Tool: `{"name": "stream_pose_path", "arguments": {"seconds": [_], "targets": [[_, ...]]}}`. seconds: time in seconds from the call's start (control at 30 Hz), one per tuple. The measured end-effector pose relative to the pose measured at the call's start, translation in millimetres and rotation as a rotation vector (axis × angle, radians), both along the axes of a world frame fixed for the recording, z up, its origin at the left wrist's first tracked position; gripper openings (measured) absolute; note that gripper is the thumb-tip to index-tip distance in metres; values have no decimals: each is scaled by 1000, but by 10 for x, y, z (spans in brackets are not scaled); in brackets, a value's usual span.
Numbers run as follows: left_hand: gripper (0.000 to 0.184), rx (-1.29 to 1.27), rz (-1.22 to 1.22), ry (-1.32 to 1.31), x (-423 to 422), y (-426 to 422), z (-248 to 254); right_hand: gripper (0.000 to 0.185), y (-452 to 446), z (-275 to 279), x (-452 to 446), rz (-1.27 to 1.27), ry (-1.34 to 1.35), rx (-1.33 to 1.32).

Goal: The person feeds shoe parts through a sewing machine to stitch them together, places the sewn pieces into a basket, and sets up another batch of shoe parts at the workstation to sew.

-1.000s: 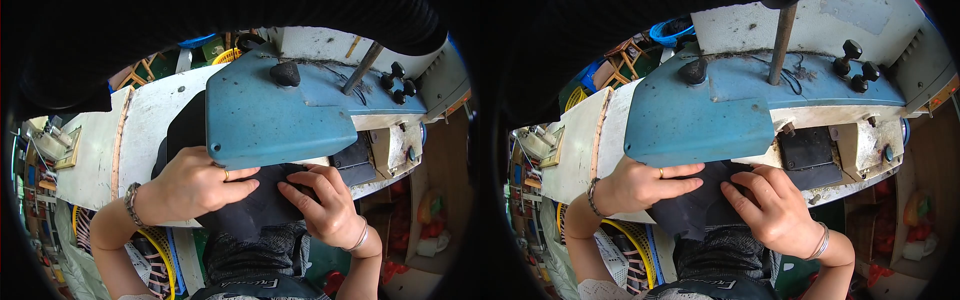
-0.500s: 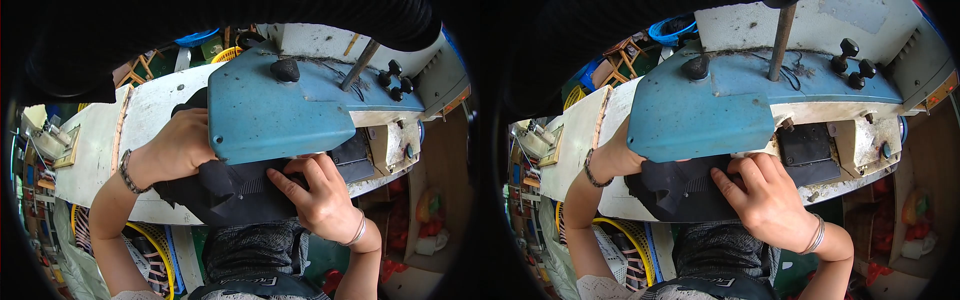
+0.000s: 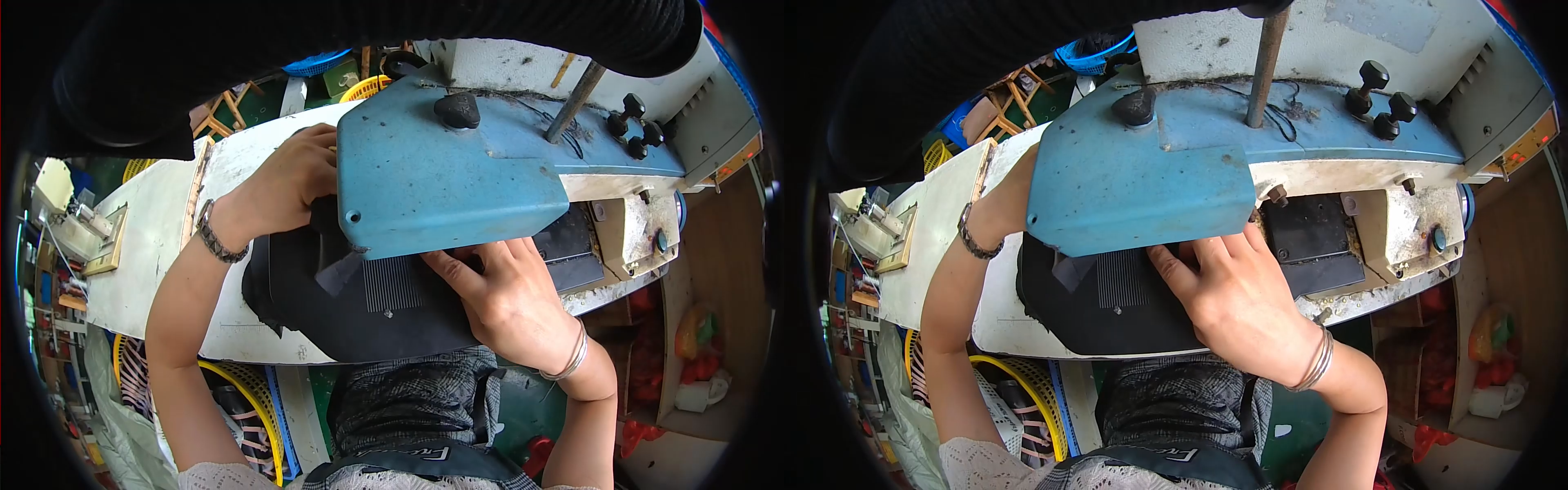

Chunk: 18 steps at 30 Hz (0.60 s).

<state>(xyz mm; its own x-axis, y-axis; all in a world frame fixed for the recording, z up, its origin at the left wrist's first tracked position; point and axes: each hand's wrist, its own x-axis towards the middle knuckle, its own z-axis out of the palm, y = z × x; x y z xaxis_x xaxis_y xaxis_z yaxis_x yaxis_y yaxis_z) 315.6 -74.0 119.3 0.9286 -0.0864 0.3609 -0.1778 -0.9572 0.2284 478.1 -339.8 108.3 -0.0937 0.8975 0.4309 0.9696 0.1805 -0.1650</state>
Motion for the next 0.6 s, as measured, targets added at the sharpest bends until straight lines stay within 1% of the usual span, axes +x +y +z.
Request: {"name": "stream_pose_path", "arguments": {"seconds": [0.1, 0.17, 0.2, 0.23, 0.27, 0.33, 0.4, 0.47, 0.5, 0.53, 0.57, 0.6], "targets": [[49, -43, 68, -25, 27, 62, -18, 54, 4, -22, -11, -5, 60, 37], [48, -107, 114, -61, 49, 90, -17, 49, -23, -60, 3, 6, 84, 52], [47, -53, 98, -79, 22, 201, -28, 47, -32, -70, 5, 17, 97, 59], [46, 0, 83, -98, -7, 309, -38, 44, -12, -51, 4, 34, 83, 144], [39, 68, 82, -184, -139, 377, -42, 44, -49, -50, -26, 36, 101, 197], [31, 139, 248, -307, -626, 481, -48, 44, -226, -108, -151, 50, 147, 304], [26, 304, 506, -467, -1303, 522, -238, 46, -436, -304, -351, 312, 263, 376], [25, 493, 764, -434, -2114, 636, -752, 48, -432, -492, -651, 528, 271, 311], [30, 364, 775, -136, -2574, 774, -1123, 49, -336, -623, -797, 545, 239, 252], [39, 222, 779, 159, -2963, 792, -1357, 51, -223, -783, -940, 564, 207, 192], [57, 50, 887, 391, -3022, 477, -1322, 52, -49, -939, -1035, 543, 211, 180], [77, -137, 982, 618, -2933, 171, -1244, 43, 98, -993, -1110, 418, 146, 78]]}}
